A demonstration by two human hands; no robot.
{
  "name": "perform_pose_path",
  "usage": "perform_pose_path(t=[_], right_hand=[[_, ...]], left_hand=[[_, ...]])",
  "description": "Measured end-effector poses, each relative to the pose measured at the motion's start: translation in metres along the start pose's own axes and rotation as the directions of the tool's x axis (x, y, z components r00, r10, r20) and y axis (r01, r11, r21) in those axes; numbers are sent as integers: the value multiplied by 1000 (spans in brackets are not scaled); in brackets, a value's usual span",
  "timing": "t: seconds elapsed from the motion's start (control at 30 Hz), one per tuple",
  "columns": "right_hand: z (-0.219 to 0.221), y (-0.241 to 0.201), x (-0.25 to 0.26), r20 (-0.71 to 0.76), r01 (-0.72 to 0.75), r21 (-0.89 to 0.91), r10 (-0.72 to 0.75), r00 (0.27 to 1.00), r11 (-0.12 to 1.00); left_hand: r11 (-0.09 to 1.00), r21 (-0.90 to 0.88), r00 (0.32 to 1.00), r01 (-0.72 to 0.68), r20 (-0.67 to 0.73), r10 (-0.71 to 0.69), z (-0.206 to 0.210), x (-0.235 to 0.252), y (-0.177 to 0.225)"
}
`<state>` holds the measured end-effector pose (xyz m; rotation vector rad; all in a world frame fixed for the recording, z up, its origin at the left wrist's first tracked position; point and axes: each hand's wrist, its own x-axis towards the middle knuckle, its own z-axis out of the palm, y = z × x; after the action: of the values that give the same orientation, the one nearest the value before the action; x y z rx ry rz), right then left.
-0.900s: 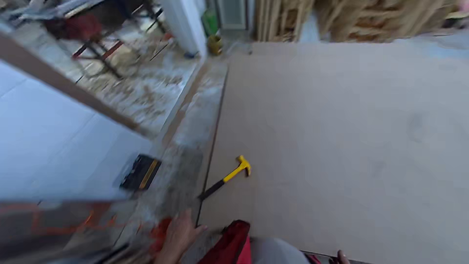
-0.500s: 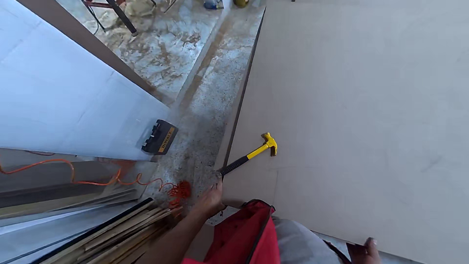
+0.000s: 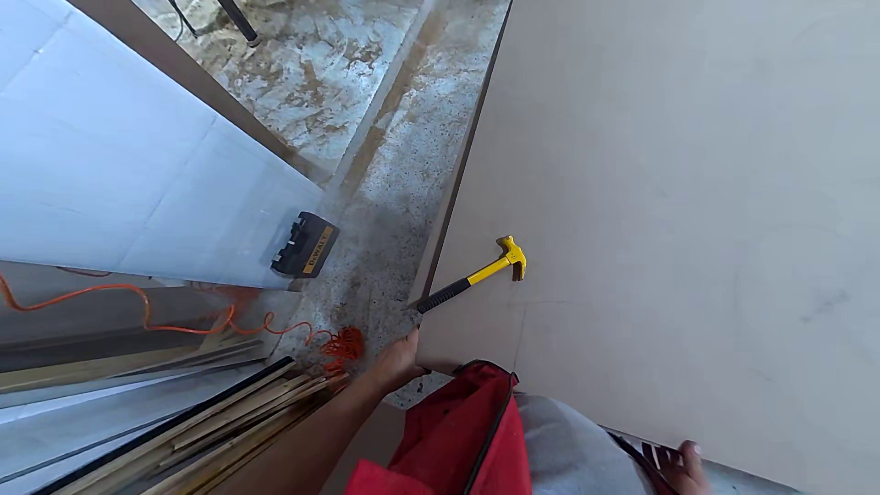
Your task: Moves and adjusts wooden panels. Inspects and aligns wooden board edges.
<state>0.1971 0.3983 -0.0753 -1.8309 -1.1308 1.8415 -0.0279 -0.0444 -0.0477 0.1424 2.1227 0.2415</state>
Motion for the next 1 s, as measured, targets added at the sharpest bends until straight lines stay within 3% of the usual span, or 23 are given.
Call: perform_pose_path(t=[0.23, 0.53, 0.77, 1.0], right_hand=[[-29, 12, 53, -28, 85, 113, -82, 996, 990], [-29, 23, 61, -126, 151, 85, -140, 982, 985], [-34, 30, 54, -113, 219, 99, -208, 972, 971], [-42, 35, 61, -97, 220, 87, -211, 973, 972]], left_hand=[[999, 30, 999, 43, -29, -42, 17, 3, 11], [988, 133, 986, 80, -154, -59, 36, 2, 3], [960, 255, 970, 113, -238, -51, 46, -5, -3], [981, 156, 957, 119, -280, -72, 51, -6, 1]])
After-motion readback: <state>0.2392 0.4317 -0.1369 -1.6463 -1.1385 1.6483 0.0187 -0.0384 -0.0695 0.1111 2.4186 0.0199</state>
